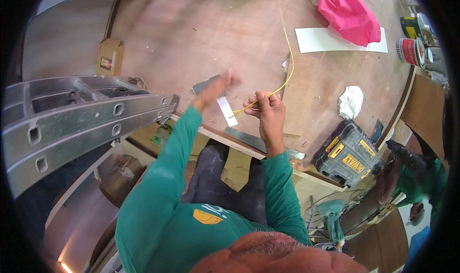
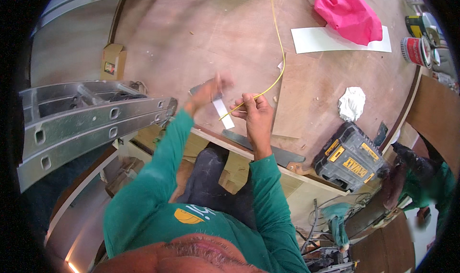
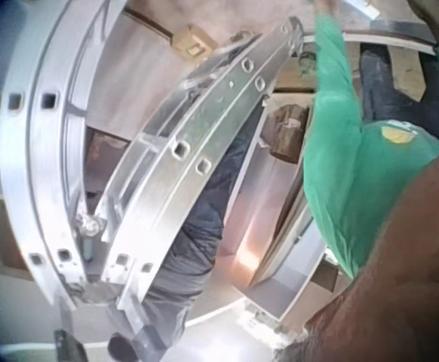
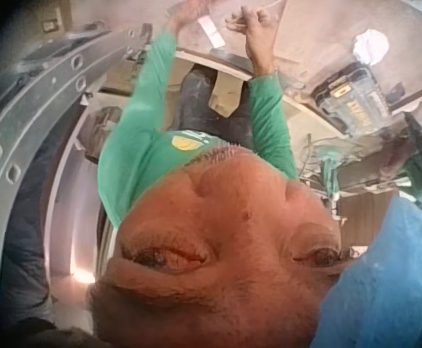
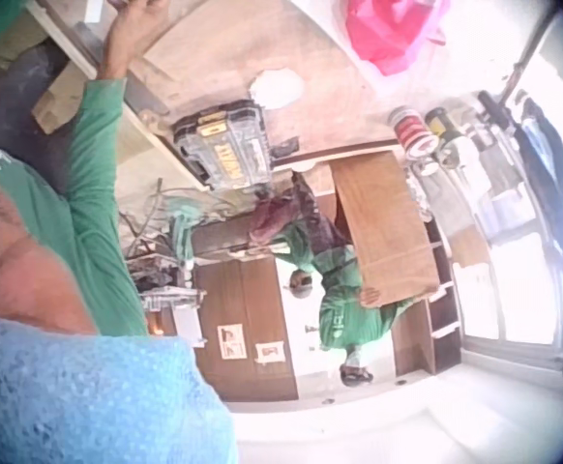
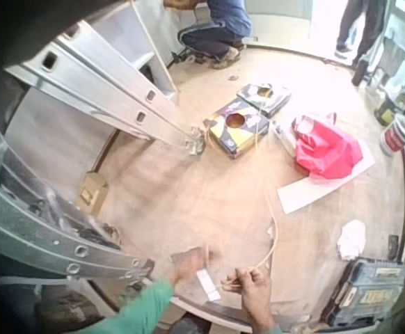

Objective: The person assembles a cabinet by positioning a large white panel, cutting a yellow wire with pliers, and using a cordless drill to fasten the panel to the frame. They also handle a small white plastic piece and a metal bracket during the process.

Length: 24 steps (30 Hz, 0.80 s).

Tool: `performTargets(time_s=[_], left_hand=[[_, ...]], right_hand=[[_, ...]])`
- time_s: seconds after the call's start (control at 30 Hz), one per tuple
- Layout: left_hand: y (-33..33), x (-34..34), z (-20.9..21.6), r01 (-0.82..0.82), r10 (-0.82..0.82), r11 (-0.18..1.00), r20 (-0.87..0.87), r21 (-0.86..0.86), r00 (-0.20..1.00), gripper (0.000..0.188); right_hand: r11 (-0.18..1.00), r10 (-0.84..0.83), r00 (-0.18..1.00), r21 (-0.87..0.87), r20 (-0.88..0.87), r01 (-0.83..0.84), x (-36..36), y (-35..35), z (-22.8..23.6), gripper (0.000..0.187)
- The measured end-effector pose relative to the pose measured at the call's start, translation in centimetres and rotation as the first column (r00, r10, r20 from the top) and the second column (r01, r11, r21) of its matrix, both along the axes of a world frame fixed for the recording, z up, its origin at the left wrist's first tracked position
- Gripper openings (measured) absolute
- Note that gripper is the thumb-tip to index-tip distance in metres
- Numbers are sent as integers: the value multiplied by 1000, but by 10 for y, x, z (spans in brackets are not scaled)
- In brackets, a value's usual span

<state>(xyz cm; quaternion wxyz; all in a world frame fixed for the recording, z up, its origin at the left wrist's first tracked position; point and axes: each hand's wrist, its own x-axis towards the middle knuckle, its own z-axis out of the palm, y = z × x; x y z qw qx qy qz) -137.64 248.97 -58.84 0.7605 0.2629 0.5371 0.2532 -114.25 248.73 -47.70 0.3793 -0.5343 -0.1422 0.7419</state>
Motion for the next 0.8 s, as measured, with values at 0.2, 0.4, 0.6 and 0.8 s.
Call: performTargets(time_s=[0.2, 0.4, 0.6, 0.8], left_hand=[[-218, 31, 115, -123, 123, 992, 10, 7, 992, 46], [-265, 22, 173, -257, 254, 966, -106, -16, 961, 38], [-277, 32, 186, -117, 99, 992, -306, -42, 947, 32], [-289, 73, 188, -113, 81, 983, -208, -145, 975, 32]], right_hand=[[999, 8, 999, -43, -48, -10, -10, -36, 20, 26], [996, 64, 998, 68, 1, -64, -1, -48, 48, 24], [993, -44, 995, 117, 91, 33, 35, -35, 44, 20], [988, -135, 983, 89, 127, 124, 92, -12, 31, 19]])
